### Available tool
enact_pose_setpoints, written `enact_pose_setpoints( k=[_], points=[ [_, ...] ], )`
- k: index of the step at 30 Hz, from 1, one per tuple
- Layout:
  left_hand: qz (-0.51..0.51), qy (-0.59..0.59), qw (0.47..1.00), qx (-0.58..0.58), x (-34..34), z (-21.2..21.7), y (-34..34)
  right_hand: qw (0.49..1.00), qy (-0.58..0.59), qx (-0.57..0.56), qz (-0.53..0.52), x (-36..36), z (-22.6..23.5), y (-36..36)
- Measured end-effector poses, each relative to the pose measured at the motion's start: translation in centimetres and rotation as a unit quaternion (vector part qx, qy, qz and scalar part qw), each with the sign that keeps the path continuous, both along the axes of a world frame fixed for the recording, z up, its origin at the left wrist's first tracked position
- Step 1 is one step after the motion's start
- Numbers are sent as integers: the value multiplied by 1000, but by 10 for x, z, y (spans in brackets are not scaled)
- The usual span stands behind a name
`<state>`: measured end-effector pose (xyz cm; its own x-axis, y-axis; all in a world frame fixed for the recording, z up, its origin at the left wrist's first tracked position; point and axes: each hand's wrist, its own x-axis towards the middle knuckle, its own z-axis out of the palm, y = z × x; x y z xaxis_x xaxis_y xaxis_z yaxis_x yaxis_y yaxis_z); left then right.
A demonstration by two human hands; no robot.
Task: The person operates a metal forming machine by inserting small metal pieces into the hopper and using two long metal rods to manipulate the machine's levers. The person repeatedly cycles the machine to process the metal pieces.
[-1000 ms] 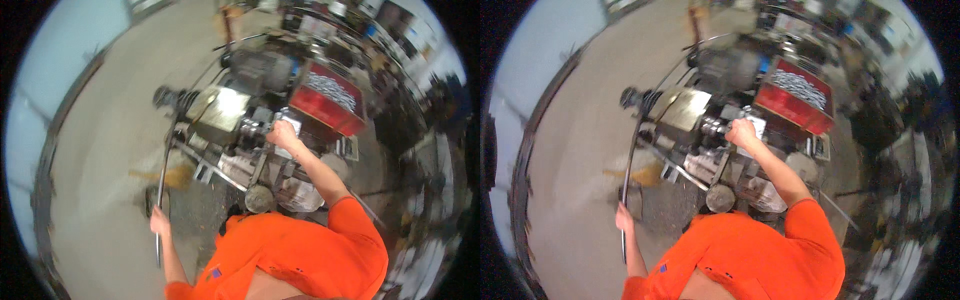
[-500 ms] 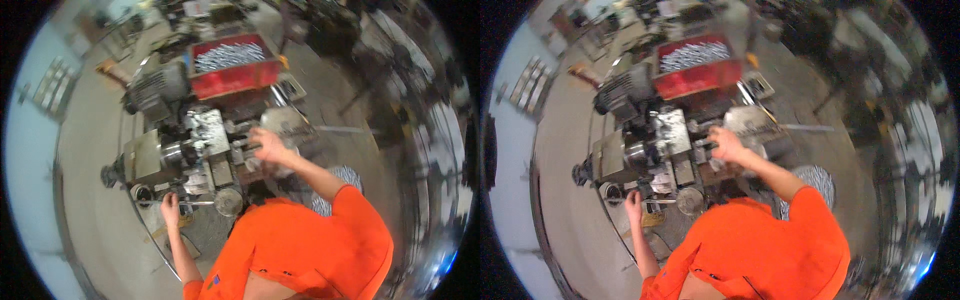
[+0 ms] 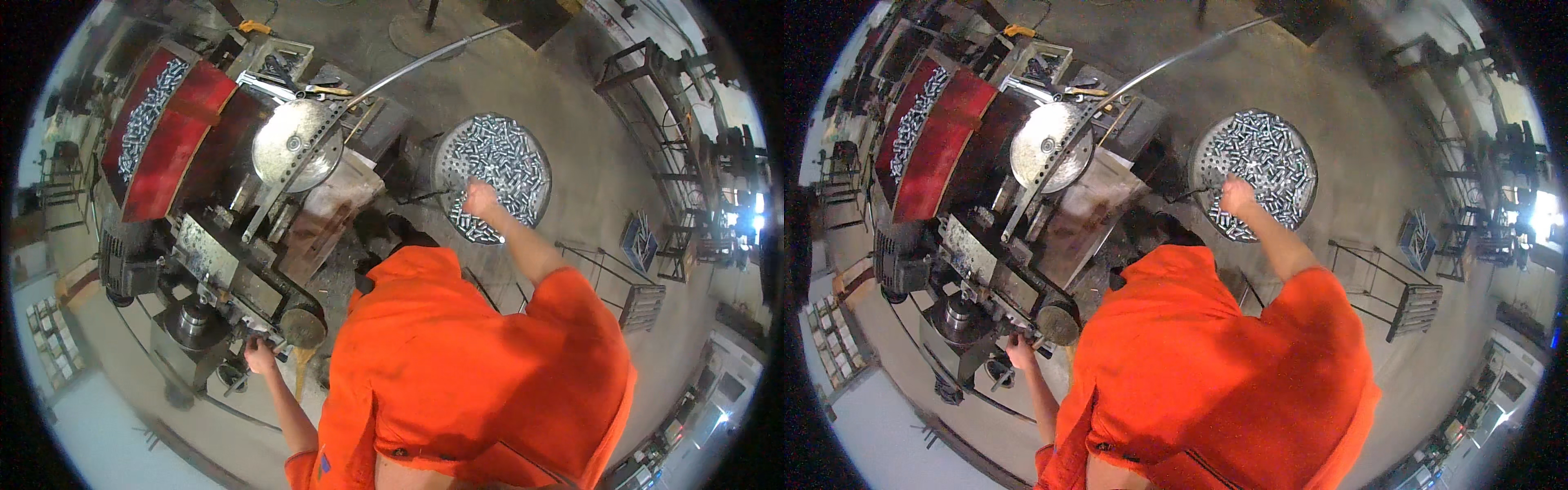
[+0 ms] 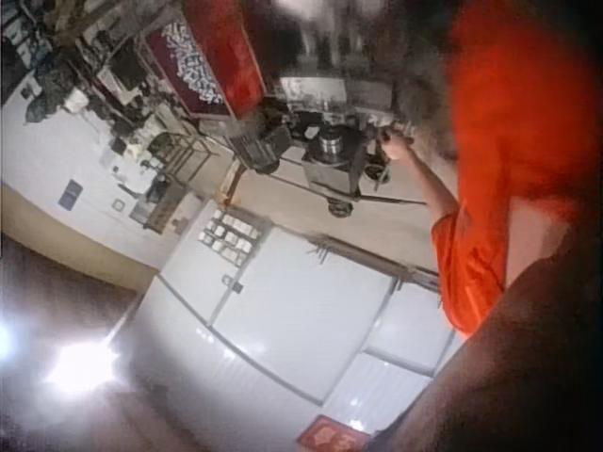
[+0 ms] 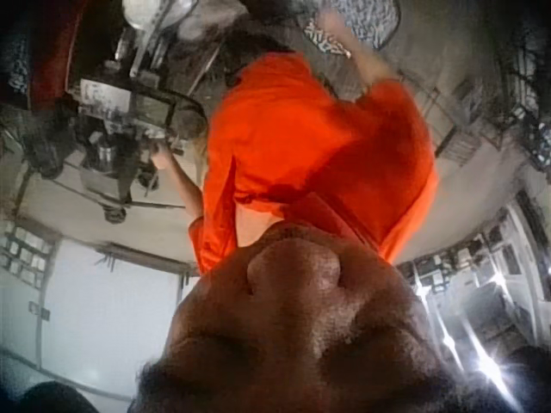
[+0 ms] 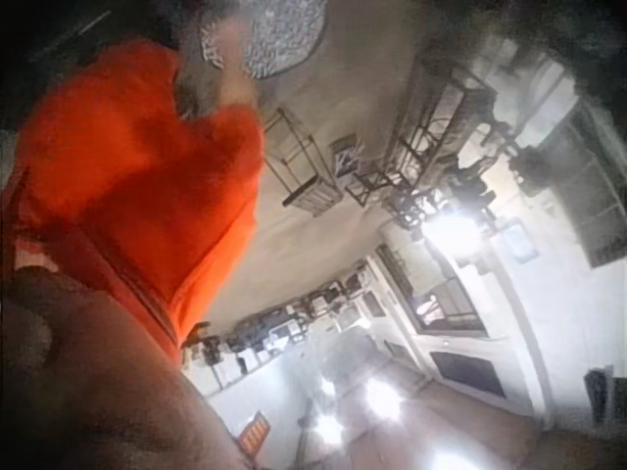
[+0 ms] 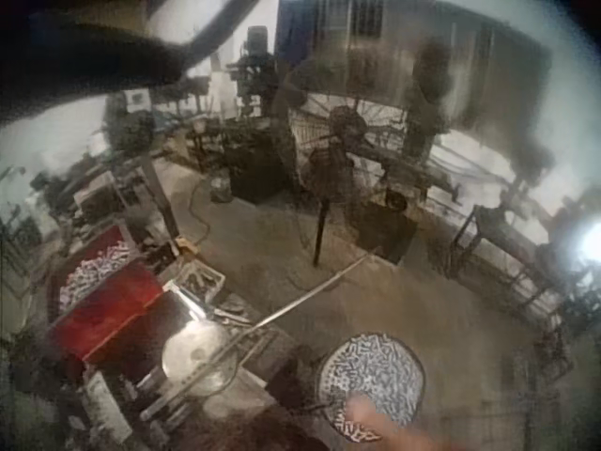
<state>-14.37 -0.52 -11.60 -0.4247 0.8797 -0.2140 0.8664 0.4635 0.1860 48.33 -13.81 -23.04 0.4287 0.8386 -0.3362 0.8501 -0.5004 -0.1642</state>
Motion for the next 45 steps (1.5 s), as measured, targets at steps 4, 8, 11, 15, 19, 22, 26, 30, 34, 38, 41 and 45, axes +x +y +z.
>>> enact_pose_setpoints(
  k=[4,8,11,15,19,22,26,30,34,38,41,45],
  points=[
    [-8,-82,996,-38,-20,-9,10,993,49,82,-67,36,-44,40],
    [-33,-223,974,-11,2,11,2,998,29,40,-47,43,-66,67],
    [-78,-144,985,-49,5,15,-3,998,-30,7,57,44,-100,75],
    [-70,-21,996,-56,15,25,-9,974,-133,79,163,42,-121,58],
    [-79,-54,994,-50,17,34,-8,999,-7,-39,-14,53,-116,82],
    [-124,-123,984,-24,9,49,-10,996,68,37,-34,46,-97,97],
    [3,-411,900,145,42,95,3,867,478,116,-75,-43,41,126],
    [-77,-529,839,101,119,121,27,699,458,347,426,-164,93,182],
    [-10,-734,679,-15,163,119,19,654,519,299,462,-270,214,188],
    [107,-841,527,61,167,107,12,641,497,334,480,-299,225,187],
    [-24,-680,724,115,148,115,6,659,433,324,522,-309,242,183],
    [-151,-455,870,114,133,125,9,675,371,275,575,-313,243,184]
  ],
)
